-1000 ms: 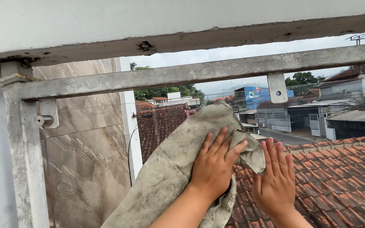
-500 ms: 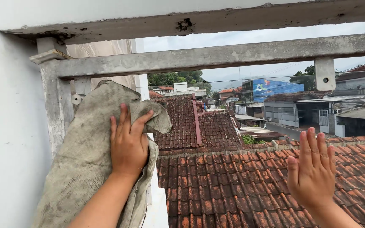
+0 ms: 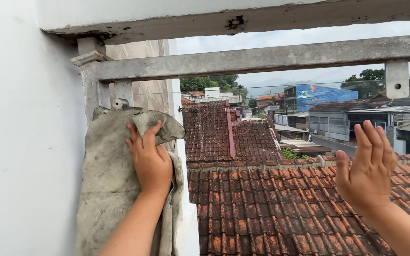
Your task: Wiping and cleaning the metal and glass railing on a balcony.
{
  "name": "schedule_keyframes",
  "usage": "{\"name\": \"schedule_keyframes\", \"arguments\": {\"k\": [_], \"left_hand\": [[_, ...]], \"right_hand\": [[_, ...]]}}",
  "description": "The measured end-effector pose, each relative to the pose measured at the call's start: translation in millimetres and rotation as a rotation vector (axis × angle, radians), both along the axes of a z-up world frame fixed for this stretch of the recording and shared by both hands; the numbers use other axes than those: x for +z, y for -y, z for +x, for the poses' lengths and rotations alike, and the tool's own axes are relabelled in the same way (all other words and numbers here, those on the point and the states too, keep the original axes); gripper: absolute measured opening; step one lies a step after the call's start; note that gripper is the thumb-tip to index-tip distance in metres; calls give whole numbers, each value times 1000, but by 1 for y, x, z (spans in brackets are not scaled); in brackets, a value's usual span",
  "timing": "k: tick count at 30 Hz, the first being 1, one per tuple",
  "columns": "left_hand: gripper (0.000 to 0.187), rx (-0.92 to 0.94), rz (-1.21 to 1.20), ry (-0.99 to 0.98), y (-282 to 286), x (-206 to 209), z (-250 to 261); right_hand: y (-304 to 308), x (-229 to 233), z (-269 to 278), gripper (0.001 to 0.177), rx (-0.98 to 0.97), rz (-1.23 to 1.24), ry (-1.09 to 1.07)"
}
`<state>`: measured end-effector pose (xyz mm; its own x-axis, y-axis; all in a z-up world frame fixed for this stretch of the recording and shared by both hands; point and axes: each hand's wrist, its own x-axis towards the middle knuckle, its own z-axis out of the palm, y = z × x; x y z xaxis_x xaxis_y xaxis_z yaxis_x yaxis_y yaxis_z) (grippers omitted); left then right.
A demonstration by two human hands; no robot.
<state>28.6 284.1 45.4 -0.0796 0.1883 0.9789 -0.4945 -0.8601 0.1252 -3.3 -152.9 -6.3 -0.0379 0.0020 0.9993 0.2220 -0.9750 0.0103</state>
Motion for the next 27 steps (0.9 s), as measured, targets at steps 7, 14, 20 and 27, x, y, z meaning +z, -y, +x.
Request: {"name": "schedule_keyframes", "arguments": {"k": [7,14,20,27], "left_hand": [[52,-10,-39,8,84,21,-2],[51,-127,199,14,198,26,-10],[52,-270,477,-19,278,10,-14],[43,-235,755,66,241,22,-5]], "right_hand": [[-16,-4,7,64,14,60,18],[-19,-5,8,65,2,60,21],[-22,-4,7,65,-9,72,17],[-19,-3,7,66,-1,56,4]]}}
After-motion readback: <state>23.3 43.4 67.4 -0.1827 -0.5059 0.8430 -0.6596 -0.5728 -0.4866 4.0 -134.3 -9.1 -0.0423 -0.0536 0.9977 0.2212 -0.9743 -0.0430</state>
